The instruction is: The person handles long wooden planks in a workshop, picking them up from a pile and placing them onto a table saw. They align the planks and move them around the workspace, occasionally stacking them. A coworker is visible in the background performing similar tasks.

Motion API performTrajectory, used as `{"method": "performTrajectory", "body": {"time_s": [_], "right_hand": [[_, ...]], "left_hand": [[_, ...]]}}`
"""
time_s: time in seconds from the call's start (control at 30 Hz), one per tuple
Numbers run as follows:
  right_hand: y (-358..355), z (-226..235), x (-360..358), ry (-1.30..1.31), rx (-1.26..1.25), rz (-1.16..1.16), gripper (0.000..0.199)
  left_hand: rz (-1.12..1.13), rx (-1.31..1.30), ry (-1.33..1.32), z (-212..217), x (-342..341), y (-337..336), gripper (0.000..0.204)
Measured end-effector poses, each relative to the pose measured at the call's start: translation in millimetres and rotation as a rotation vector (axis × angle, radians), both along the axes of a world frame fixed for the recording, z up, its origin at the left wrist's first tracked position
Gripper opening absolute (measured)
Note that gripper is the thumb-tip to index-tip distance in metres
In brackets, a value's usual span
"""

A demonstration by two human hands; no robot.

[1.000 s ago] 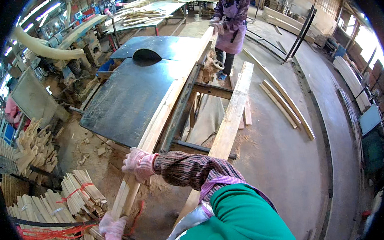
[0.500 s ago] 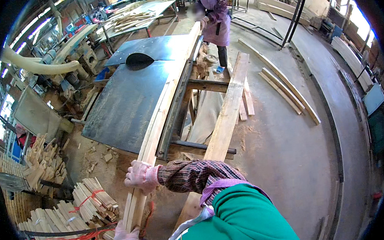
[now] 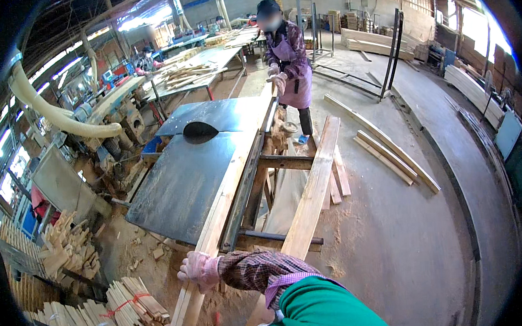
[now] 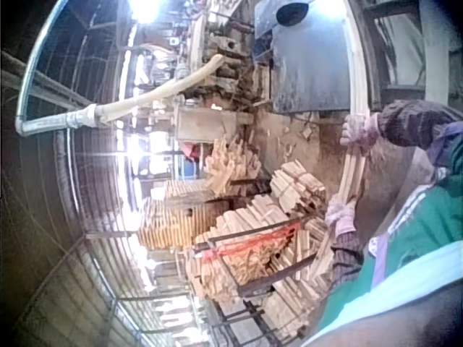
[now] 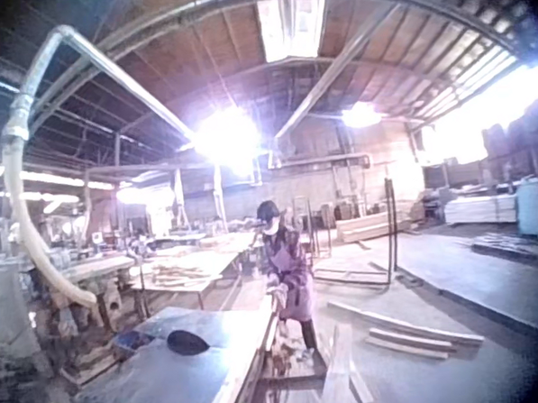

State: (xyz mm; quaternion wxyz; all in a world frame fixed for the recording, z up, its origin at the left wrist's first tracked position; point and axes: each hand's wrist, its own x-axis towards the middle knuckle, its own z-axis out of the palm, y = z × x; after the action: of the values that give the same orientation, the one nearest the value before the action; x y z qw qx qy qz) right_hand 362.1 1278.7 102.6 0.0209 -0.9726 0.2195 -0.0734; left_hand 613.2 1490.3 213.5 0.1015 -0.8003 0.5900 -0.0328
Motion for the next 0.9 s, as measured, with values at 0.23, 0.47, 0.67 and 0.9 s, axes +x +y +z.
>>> {"method": "performTrajectory", "body": {"time_s": [0.23, 0.47, 0.67, 0.9], "right_hand": [[0.6, -5.7, 2.2, 0.047, 0.018, -0.004, 0.085], [1.9, 1.6, 1.8, 0.103, 0.06, -0.032, 0.085], [4.4, 7.0, 0.7, 0.114, 0.08, -0.017, 0.085], [5.4, 6.6, 1.0, 0.075, 0.095, -0.034, 0.081]], "left_hand": [[0.227, 0.138, 0.019, -118.3, 7.6, -3.4, 0.083], [0.214, 0.152, 0.035, -129.5, 17.0, -0.3, 0.085], [0.23, 0.139, -0.036, -121.7, 5.1, 0.0, 0.083], [0.23, 0.16, 0.072, -121.1, 9.0, 0.3, 0.08]]}}
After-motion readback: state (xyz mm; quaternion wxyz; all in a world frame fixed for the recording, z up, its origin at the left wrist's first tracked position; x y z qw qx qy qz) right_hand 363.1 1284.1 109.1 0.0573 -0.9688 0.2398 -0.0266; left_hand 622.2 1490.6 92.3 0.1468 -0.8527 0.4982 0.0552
